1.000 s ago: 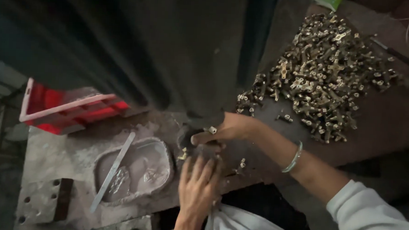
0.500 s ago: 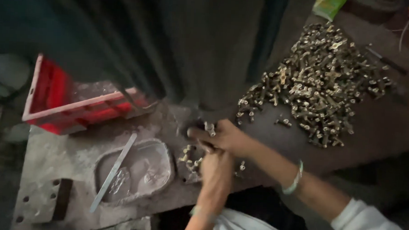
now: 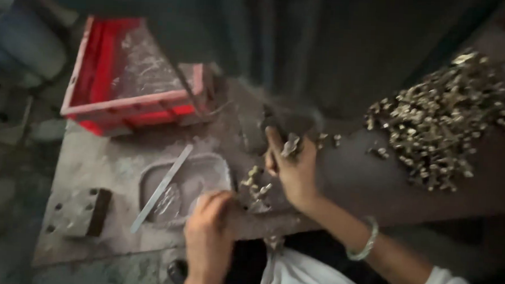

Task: The person picks small metal castings from a pile on the workbench, dips them one at a time into a tray of slurry, and places them onto a fixture under an overhead machine, repeating the cycle and setting finished pieces aside.

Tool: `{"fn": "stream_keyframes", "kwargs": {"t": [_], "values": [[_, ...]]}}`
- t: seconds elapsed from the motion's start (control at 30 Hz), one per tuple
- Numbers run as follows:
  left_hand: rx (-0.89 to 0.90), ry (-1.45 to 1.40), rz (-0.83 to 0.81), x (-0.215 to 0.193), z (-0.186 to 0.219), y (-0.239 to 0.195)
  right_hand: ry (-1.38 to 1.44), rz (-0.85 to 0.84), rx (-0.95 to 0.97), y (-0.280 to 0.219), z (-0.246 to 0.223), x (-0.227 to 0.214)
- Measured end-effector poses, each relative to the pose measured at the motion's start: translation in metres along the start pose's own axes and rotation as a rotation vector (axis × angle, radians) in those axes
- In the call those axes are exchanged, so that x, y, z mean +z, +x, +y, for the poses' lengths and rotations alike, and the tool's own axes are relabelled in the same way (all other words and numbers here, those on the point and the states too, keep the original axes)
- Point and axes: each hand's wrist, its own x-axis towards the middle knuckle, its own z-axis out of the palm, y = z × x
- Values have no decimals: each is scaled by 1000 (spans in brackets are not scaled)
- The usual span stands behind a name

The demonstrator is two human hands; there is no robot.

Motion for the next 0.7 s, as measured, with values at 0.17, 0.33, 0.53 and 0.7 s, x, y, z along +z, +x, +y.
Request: {"fn": "stream_keyframes", "kwargs": {"t": [0.17, 0.33, 0.53, 0.7], "values": [[-73, 184, -11, -15, -25, 13, -231, -309, 106, 16, 5, -31], [-102, 273, -72, 7, -36, 21, -257, -185, 61, 15, 9, -25], [-377, -268, -34, 1, -67, 15, -198, -88, 63, 13, -4, -22], [-527, -780, -34, 26, -54, -26, -167, -176, 18, 8, -1, -15]]}}
